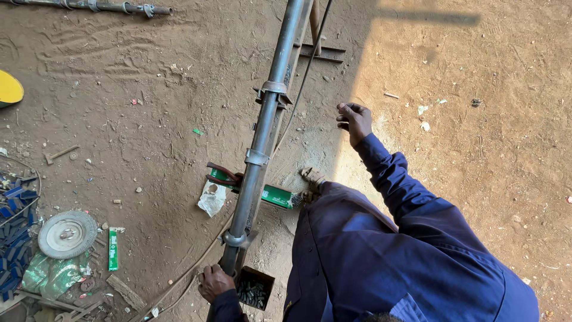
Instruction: The person opens a small packet and pours granular material into a joint on a long metal pipe assembly. They then rub the joint with both hands, remove a handle from the pipe, and reposition the pipe on the ground.
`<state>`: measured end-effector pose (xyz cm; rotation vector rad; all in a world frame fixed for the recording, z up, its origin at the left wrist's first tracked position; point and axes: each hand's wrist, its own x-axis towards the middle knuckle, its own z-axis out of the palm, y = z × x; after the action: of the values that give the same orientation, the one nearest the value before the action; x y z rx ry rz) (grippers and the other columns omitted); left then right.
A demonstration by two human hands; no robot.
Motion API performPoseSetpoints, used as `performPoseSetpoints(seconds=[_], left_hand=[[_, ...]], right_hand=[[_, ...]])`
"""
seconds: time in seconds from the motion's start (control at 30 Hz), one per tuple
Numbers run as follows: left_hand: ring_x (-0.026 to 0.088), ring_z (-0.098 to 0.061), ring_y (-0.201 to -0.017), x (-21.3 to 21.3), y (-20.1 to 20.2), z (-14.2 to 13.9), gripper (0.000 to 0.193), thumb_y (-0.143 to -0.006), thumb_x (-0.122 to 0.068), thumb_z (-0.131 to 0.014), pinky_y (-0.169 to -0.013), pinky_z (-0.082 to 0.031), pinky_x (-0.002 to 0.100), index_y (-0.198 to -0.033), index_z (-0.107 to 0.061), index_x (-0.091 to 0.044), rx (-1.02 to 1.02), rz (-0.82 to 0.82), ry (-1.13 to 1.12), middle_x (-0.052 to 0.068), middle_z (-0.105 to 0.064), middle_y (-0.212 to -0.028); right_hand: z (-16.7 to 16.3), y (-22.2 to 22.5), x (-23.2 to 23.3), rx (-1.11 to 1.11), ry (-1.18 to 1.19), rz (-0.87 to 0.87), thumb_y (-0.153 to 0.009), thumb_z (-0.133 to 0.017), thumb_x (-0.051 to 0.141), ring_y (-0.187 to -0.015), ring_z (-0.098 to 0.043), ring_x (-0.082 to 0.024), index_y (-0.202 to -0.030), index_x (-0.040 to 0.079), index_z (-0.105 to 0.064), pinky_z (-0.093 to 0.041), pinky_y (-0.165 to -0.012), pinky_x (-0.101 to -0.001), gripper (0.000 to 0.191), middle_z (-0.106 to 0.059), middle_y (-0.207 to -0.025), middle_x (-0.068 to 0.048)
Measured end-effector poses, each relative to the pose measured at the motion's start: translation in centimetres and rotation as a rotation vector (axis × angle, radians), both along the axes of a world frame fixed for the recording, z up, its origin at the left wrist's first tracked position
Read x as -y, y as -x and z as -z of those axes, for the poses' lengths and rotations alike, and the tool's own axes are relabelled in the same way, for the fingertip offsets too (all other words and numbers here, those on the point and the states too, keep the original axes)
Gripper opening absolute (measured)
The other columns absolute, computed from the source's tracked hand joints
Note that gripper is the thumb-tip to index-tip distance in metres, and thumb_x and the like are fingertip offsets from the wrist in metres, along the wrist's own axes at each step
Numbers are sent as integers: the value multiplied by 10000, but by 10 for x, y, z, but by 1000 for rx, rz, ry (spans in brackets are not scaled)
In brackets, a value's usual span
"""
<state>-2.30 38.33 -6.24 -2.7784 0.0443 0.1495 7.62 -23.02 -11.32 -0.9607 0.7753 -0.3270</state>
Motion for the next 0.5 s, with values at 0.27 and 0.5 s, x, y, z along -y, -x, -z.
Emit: performPoseSetpoints(seconds=[0.27, 0.5], left_hand=[[309, -642, -970, 6, 4, 5, 177, -744, -76, -678, -769, -475, 492, -920, -701, -90, 239, 53, 198, 74, -631, -962], [332, -593, -788, 60, -20, 10, 153, -929, -41, -530, -666, -501, 451, -992, -643, 41, 583, 22, 730, 182, -575, -962]], right_hand=[[-29, -15, 14, 17, 40, -92, -988, -695, 294, -764, -687, -198, -1046, 4, -697, -569, -676, -332, 296, -667, -870, -85], [-89, -135, 137, 516, -182, -85, -1044, -557, 351, -1308, -659, -389, -1043, 42, -550, -480, -1195, -559, 309, -702, -1269, -228]])
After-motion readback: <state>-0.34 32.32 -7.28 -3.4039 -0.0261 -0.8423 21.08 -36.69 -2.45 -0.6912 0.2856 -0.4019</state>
